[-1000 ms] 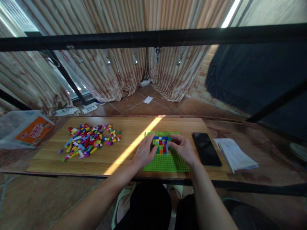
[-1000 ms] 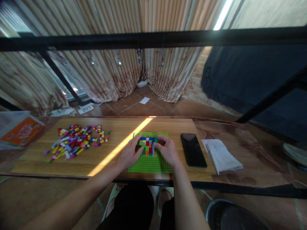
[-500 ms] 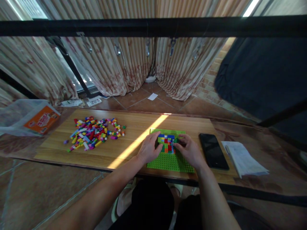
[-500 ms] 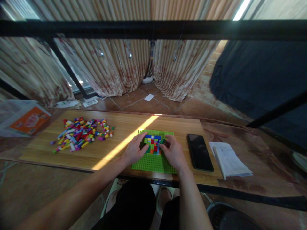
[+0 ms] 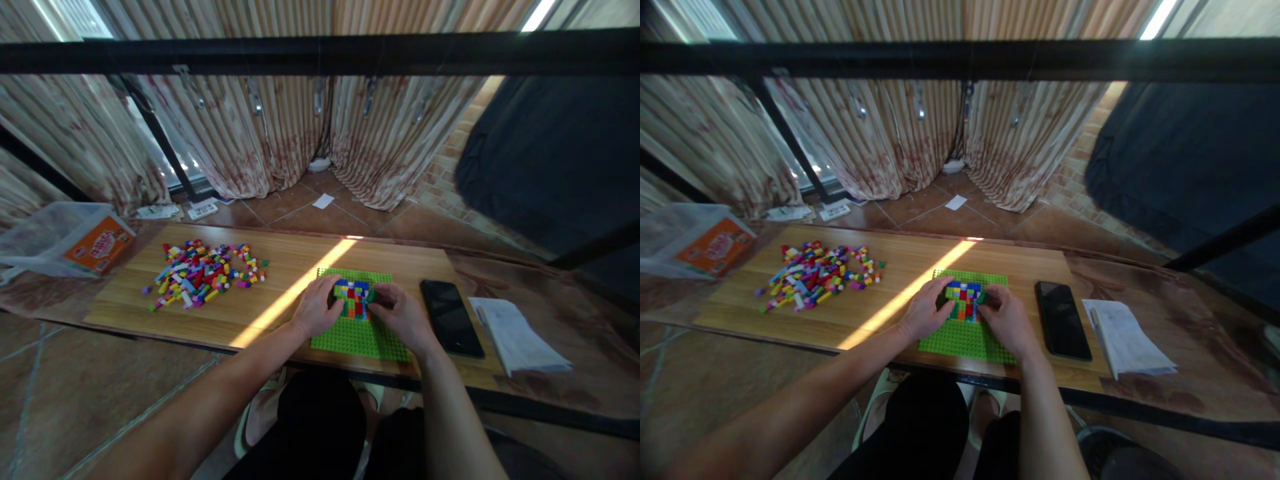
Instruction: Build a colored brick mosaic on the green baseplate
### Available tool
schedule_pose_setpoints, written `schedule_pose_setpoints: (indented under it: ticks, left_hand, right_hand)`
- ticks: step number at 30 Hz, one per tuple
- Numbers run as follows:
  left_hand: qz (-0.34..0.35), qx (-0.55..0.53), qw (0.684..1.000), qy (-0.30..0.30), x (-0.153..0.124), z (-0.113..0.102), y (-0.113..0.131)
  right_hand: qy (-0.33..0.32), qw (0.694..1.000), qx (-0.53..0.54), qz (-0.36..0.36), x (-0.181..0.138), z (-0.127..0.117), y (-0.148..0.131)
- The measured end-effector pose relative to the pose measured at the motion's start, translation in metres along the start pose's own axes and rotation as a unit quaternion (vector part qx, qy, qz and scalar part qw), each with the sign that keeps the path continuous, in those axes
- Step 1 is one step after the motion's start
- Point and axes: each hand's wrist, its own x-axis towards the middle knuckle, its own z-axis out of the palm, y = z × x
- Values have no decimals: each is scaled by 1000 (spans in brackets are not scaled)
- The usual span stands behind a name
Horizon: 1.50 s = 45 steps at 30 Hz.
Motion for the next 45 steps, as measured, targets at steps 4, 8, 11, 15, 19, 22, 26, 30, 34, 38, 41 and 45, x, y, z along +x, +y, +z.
schedule_pose_setpoints:
  ticks: [4,8,11,15,19,22,26,30,34,38,41,45]
  left_hand:
    - [0,1,1000,3,0,0,1]
    - [1,4,1000,4,0,0,1]
    - [0,3,1000,6,0,1,1]
    - [-3,4,1000,2,1,1,0]
    - [-6,5,1000,3,0,1,0]
    - [-3,5,1000,4,0,2,0]
    - [1,7,1000,8,0,2,0]
    - [2,3,1000,10,0,2,1]
    - [-1,0,1000,10,0,3,0]
    - [0,-2,1000,13,0,4,-1]
    - [5,-4,1000,16,0,5,-2]
    - [6,0,1000,18,-1,7,-3]
  right_hand:
    - [-23,999,-23,-17,-2,0,-4]
    - [-25,998,-35,-46,-1,2,-9]
    - [-26,998,-33,-53,0,3,-9]
    - [-31,998,-9,-47,1,3,-6]
    - [-43,998,33,-25,2,3,-1]
    - [-15,997,78,1,6,4,2]
    - [70,997,30,18,17,9,5]
    - [70,997,-18,18,22,16,8]
    - [68,996,-58,16,21,19,9]
    - [73,994,-86,6,19,20,8]
    - [72,993,-97,0,19,19,7]
    - [69,991,-111,-9,18,21,3]
